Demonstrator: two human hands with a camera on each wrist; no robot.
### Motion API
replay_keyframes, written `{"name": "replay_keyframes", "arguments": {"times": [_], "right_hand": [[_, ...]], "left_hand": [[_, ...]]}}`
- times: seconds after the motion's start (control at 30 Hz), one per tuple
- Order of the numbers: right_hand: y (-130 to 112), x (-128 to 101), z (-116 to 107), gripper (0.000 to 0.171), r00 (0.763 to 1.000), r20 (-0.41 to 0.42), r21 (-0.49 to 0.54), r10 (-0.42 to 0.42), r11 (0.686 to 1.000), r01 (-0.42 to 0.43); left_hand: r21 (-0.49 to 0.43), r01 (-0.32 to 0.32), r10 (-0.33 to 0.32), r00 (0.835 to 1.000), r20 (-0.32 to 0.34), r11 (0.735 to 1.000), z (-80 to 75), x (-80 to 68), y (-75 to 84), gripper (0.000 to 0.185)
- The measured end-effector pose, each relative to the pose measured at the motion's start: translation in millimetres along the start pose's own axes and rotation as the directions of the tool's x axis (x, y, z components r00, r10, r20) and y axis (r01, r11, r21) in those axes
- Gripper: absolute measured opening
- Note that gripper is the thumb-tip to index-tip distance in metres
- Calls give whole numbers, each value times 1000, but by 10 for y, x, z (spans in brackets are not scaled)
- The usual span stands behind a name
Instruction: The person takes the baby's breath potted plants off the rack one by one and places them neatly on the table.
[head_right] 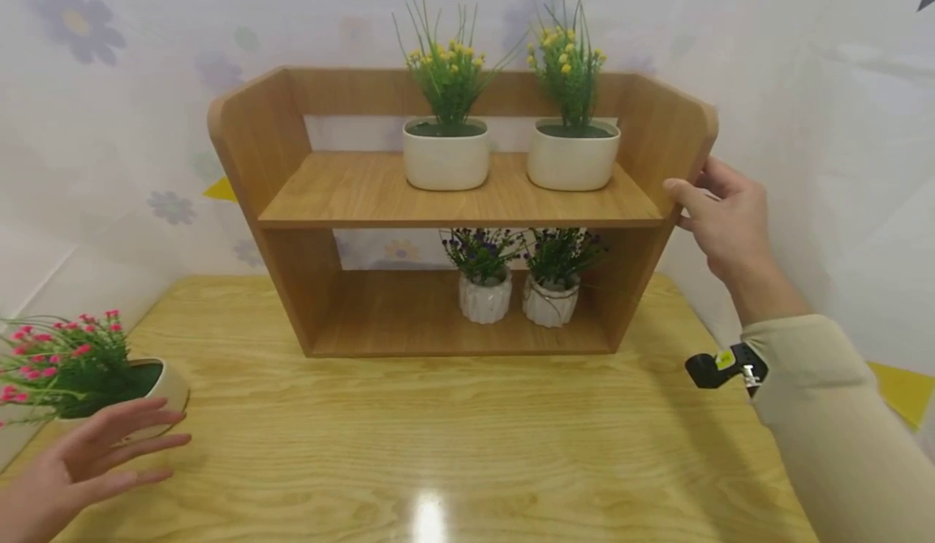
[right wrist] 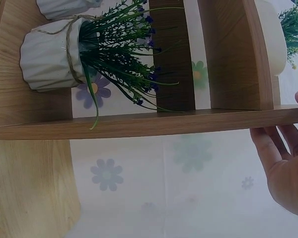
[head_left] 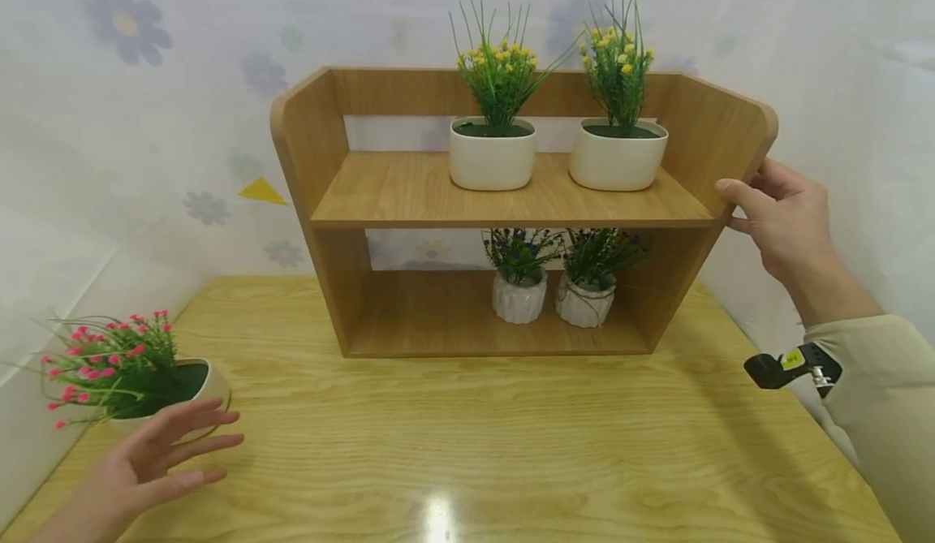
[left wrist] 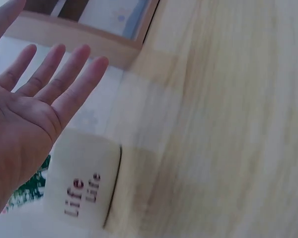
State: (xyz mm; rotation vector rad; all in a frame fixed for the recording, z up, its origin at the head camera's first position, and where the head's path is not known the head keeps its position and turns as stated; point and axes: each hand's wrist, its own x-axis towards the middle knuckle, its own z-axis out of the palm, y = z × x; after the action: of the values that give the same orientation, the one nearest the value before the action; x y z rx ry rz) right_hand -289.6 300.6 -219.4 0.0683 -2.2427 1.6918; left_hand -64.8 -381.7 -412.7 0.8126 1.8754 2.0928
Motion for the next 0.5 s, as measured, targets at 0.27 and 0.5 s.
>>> {"name": "replay_keyframes", "arguments": {"times": [0.27,0.5], "right_hand": [[8,-3,-1,52,1000,-5,48,-5,999,5],[10,-9,6,52,1000,3,51,-15,999,14]], "left_hand": [[30,-1,2,1000,-31,1000,229,323,99,74],[9,-89,89,996,1,996,365,605,106,76]]}}
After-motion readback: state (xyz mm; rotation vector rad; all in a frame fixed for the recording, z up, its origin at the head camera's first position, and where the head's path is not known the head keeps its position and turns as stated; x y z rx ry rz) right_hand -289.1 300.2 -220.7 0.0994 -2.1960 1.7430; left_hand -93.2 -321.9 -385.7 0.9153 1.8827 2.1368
